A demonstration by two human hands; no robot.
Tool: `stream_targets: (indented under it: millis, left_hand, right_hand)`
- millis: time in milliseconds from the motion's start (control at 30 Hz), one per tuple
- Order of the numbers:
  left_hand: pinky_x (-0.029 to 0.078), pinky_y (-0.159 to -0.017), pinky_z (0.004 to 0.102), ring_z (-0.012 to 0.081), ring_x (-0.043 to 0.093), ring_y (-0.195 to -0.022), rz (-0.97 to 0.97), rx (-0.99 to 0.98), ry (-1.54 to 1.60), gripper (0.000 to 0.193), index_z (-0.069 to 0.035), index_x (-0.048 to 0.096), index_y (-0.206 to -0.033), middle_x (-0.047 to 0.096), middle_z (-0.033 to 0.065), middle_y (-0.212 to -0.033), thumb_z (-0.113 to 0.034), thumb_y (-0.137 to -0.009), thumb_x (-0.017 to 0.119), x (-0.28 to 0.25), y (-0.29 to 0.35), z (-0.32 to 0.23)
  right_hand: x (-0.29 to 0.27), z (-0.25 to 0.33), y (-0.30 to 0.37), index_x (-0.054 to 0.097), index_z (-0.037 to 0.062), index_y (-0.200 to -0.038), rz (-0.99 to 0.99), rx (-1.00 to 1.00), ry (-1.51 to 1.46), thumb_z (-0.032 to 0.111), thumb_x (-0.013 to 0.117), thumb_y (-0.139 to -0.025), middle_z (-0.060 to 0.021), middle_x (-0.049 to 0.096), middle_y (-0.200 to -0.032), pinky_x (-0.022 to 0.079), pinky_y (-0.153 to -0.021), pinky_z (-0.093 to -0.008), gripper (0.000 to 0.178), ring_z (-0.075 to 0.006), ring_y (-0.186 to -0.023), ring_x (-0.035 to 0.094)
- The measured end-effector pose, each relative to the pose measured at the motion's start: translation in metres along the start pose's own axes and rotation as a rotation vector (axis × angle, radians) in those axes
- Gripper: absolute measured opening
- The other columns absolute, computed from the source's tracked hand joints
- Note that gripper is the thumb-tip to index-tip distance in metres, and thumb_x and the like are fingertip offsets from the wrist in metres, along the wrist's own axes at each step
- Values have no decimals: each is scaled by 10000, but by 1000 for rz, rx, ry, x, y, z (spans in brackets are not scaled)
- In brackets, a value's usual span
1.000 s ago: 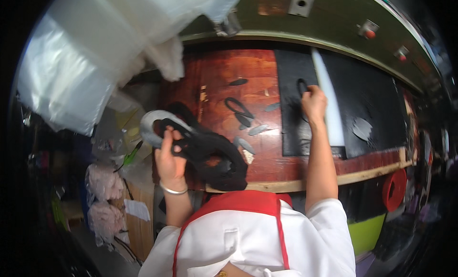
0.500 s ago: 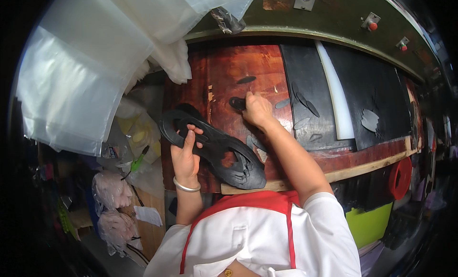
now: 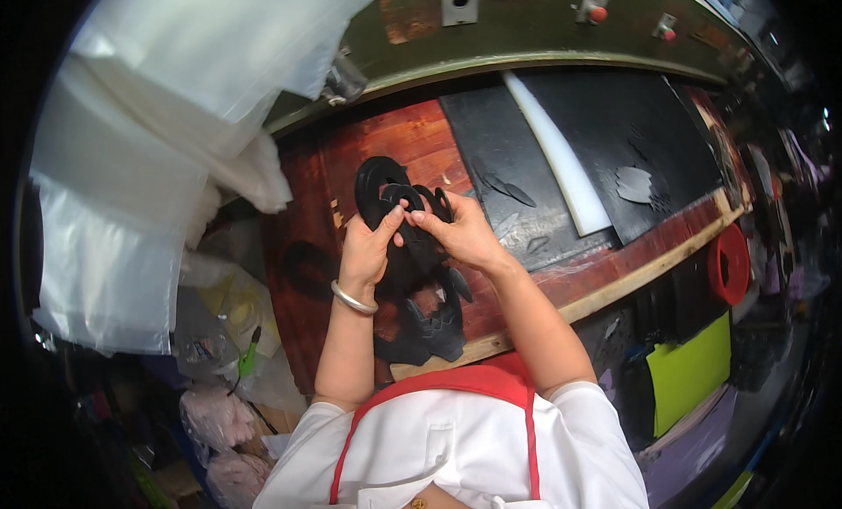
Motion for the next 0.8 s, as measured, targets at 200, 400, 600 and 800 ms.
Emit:
stream_targets:
  millis: [200, 400, 600, 800]
  left_hand:
    - [461, -585, 223, 95, 556, -612, -71, -108, -39, 186, 9, 637, -954, 666, 93, -813, -168, -960, 580, 6, -23, 33]
    - [433, -581, 216, 80, 522, -604, 144, -149, 76, 162, 10, 644, -1004, 633, 51, -834, -133, -950, 589, 39, -26, 44]
    - [429, -559, 214, 77, 510, -585, -5, -139, -94, 177, 46, 655, -1026, 648, 70, -816, -96, -940, 595, 13, -32, 50]
    - [405, -545, 235, 65, 497, -579, -12, -164, -284, 270, 14, 646, -1102, 575, 2, -659, -203, -947, 601, -1, -37, 50]
  right_hand:
    - [-73, 5, 19, 614, 20, -865, -424, -112, 138, 84, 672, -862, 24, 618, -739, 443, -602, -225, 86, -38, -680, 520]
    - [-60, -22, 19, 620, 21, -921, -278, 33, -134, 31, 679, -830, 7, 628, -803, 466, -635, -210, 109, -59, -726, 574]
    - [-104, 2, 38, 633, -5, -967, -635, -110, 42, 35, 684, -809, -41, 652, -826, 494, -648, -253, 170, -113, -760, 609]
    - [-200, -40, 132, 632, 63, -928, -729, 28, -500, 108, 691, -845, -19, 633, -849, 497, -668, -232, 111, -115, -752, 607]
Point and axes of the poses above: each hand's wrist, its own y-axis away from the middle knuckle, its own x-axis out of the palm, z = x × y, the point moved 10 cm from there along -y, towards the middle knuckle
